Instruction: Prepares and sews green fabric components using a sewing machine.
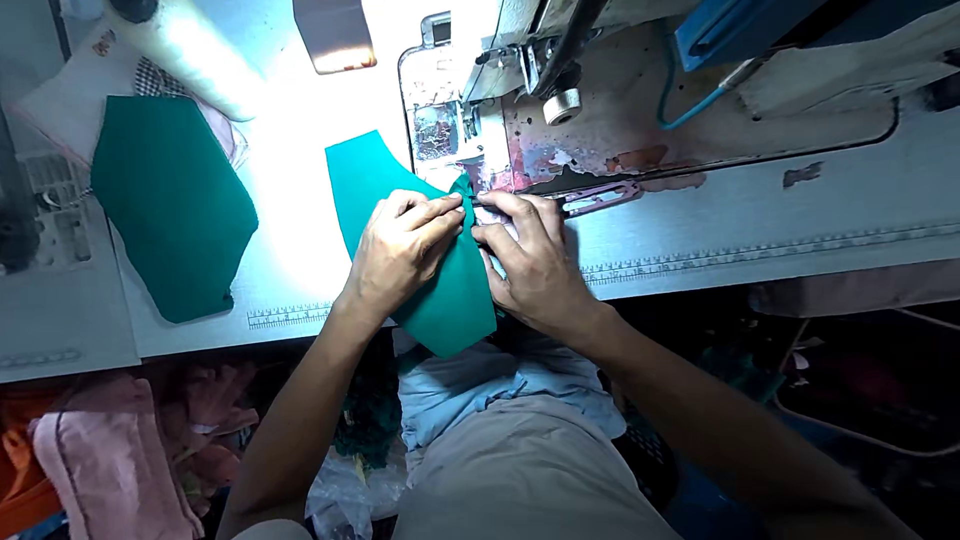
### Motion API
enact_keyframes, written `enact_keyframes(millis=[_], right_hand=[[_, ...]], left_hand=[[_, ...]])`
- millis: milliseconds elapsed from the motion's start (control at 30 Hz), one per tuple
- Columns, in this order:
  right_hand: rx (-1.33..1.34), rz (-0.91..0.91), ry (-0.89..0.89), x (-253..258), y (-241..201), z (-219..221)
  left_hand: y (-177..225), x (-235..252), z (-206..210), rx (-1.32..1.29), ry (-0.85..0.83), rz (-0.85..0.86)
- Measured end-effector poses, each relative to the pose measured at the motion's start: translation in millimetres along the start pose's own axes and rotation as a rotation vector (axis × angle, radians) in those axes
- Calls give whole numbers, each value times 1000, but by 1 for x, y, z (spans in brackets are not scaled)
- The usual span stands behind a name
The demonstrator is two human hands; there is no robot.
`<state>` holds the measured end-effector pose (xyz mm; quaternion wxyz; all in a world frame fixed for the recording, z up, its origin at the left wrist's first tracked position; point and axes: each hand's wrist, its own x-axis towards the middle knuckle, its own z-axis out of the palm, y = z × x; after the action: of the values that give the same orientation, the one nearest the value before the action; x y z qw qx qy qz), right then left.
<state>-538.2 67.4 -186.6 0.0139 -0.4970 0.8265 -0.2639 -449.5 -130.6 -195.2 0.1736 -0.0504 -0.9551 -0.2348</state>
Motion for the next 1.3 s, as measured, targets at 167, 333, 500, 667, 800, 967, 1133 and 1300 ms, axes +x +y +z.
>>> enact_keyframes(millis=[167,333,500,667,800,967,1133,1300], right_hand=[[-109,-35,-34,-1,-3,1],[-187,-29,-84,2,-9,-3],[-235,26,-84,9,-14,-2],[-258,75,-106,23,-12,-5],[-295,76,-116,29,-11,-6],[-339,82,-143,39,-11,-11],[-363,72,-153,41,-10,-13],[-370,92,-150,52,-2,-9]], left_hand=[[-1,0,0,4,1,21],[-6,2,-1,22,-4,40],[-20,17,-3,-17,-70,90],[-36,39,1,35,-139,111],[-44,48,2,42,-131,131],[-51,50,1,14,4,202],[-55,51,1,11,-26,207],[-60,60,3,37,-18,171]])
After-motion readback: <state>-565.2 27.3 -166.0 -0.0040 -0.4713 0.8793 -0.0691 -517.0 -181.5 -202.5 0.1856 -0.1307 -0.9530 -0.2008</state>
